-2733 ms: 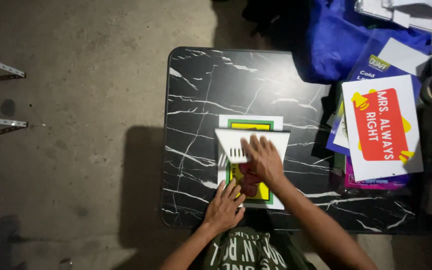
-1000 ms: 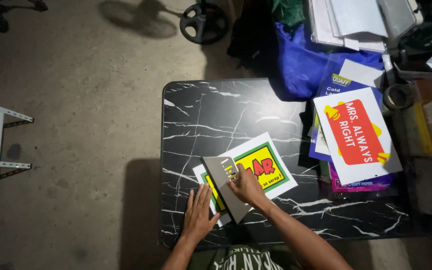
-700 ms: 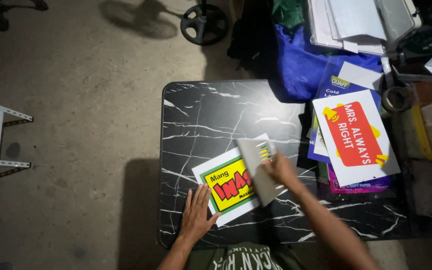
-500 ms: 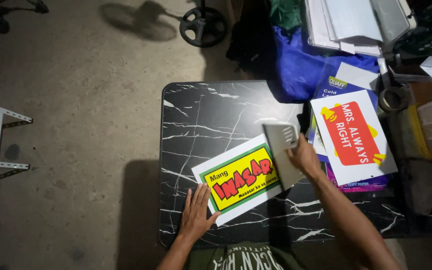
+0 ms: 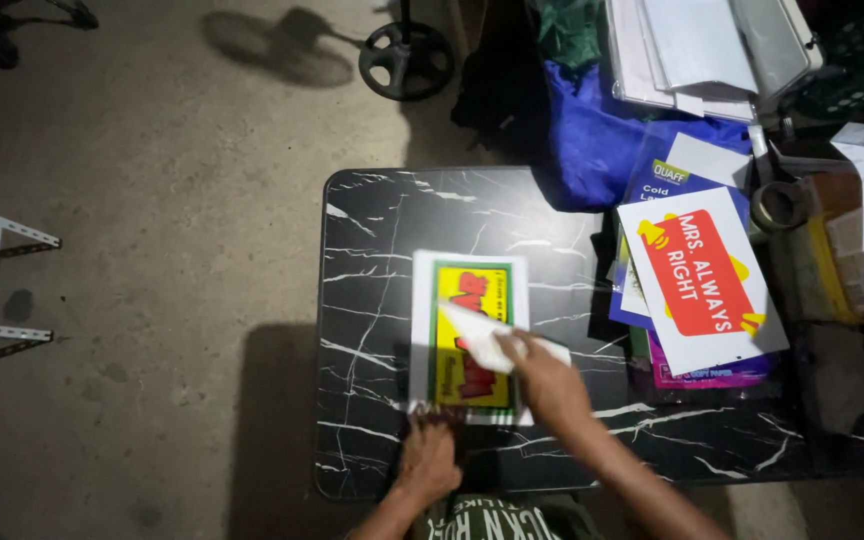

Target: The person is manually laminating printed stickers by applying a clear laminate sheet and smoothing it over the prints using a squeegee tool.

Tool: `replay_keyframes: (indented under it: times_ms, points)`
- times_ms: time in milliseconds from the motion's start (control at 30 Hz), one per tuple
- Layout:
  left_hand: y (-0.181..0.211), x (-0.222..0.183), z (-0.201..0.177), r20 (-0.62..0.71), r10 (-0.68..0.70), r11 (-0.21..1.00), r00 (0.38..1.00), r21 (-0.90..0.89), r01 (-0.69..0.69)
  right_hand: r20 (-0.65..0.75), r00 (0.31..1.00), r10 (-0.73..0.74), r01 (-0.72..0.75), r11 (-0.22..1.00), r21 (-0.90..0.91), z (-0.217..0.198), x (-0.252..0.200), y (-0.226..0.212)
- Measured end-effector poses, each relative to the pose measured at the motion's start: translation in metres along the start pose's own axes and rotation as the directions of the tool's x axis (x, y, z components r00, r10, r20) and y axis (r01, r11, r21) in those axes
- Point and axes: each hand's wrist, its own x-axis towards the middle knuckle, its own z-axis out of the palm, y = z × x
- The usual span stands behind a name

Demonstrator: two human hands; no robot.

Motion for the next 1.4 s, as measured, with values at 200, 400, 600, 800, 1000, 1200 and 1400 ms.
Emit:
replay_keyframes:
  times_ms: [200,400,600,800,1000,1200,1400]
  points:
    - [-0.025,0.032,0.104,-0.664,0.348,0.923,0.662,0.121,-0.364,0.197,0.930,-0.309,0.331,0.939,-0.090,0.063,-0.052,-0.018]
    - [-0.011,0.014,0.055,-0.133,0.095,0.831,0.987,-0.535,-0.152,0.240,0.898,-0.369,0.410,0.900,-0.147,0.117,-0.065,-0.003]
    - [-0.021,0.029,0.086,-0.229,0.253,0.966,0.940,0.008,-0.258,0.410,0.902,-0.133,0.205,0.969,-0.137,0.083,0.036,-0.011]
    - [-0.013,0.020,0.049,-0.559,0.392,0.918,0.731,0.189,-0.348,0.285,0.949,-0.132,0.182,0.971,-0.156,0.056,0.122,-0.008]
    - [-0.015,0.020,0.070,-0.370,0.321,0.945,0.872,0.183,-0.270,0.271,0.951,0.151,-0.145,0.989,-0.039,0.043,0.213,0.011]
    - [-0.003,0.014,0.039,-0.302,0.289,0.957,0.908,0.057,-0.285,-0.122,0.937,-0.326,0.321,0.945,-0.062,0.066,0.150,0.039]
    - [-0.017,0.025,0.078,-0.494,0.238,0.955,0.836,-0.036,-0.293,0.376,0.898,-0.227,0.251,0.968,-0.015,0.049,-0.037,-0.025]
